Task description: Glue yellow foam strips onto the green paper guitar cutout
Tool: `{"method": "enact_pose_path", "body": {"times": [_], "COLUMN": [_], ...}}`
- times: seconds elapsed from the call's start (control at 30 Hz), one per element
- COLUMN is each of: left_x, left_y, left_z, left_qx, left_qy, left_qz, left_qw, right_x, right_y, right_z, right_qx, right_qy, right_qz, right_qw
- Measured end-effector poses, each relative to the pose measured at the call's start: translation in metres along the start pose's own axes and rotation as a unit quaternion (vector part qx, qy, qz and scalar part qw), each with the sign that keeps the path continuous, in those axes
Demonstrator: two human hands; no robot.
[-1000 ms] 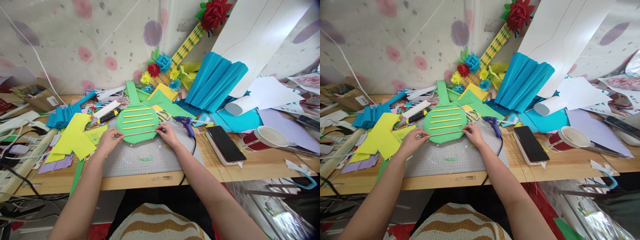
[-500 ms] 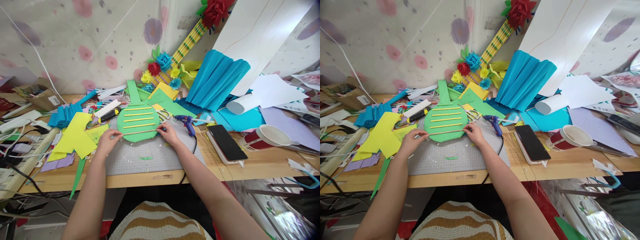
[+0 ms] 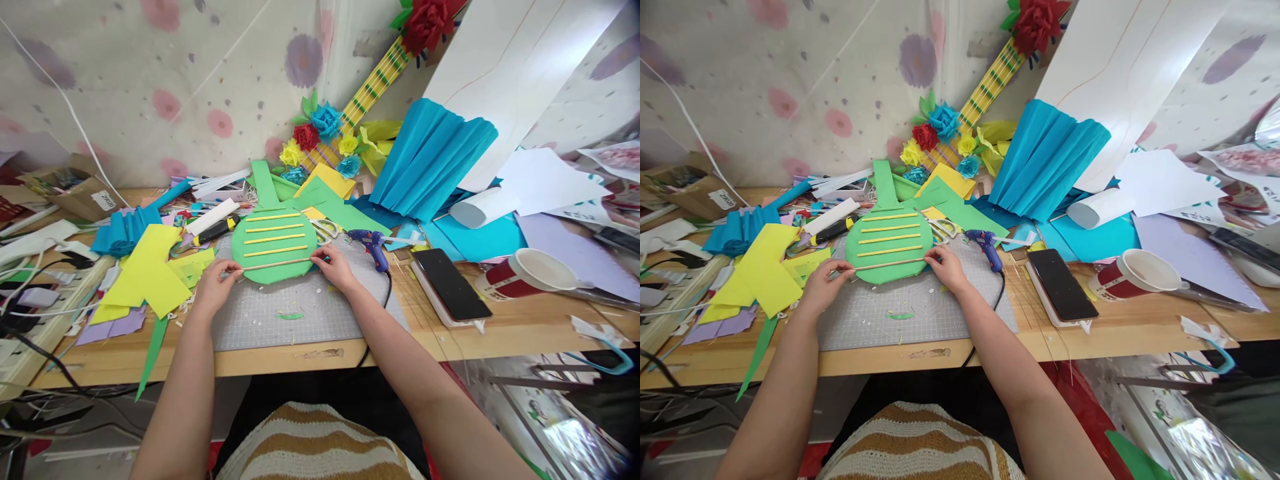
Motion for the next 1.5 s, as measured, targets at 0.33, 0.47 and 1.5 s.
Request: {"method": "enact_pose_path", "body": {"times": [0.33,0.47,1.5], "left_x": [0.01,0.023,-0.004], "left_y": [-0.003,-0.01,-0.002], "left_z": [-0.008,-0.021,-0.003], "left_qx": [0.032,0.045,-0.059], "left_qy": [-0.003,-0.009,-0.132], "left_qz": [0.025,0.062,-0.031], "left_qw": [0.999,0.997,0.989], "right_x": [0.001,0.002,0.002], "right_y": [0.001,0.001,0.004], "right_z": [0.007,0.005,0.009], "right_qx": [-0.009,-0.013,-0.056], "right_qy": [-0.013,0.001,0.015], "right_qz": [0.02,0.02,0.025], "right_qw": [1.0,1.0,0.998]}}
Point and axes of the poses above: each hand's wrist, its own y-axis away from the middle knuckle, its own x-axis out of the back of the hand, z = x × y, the point moved 6 cm from there along -y, towards the middle knuckle, and after that the axes turned 11 degrees about x, right-handed, at the moved point
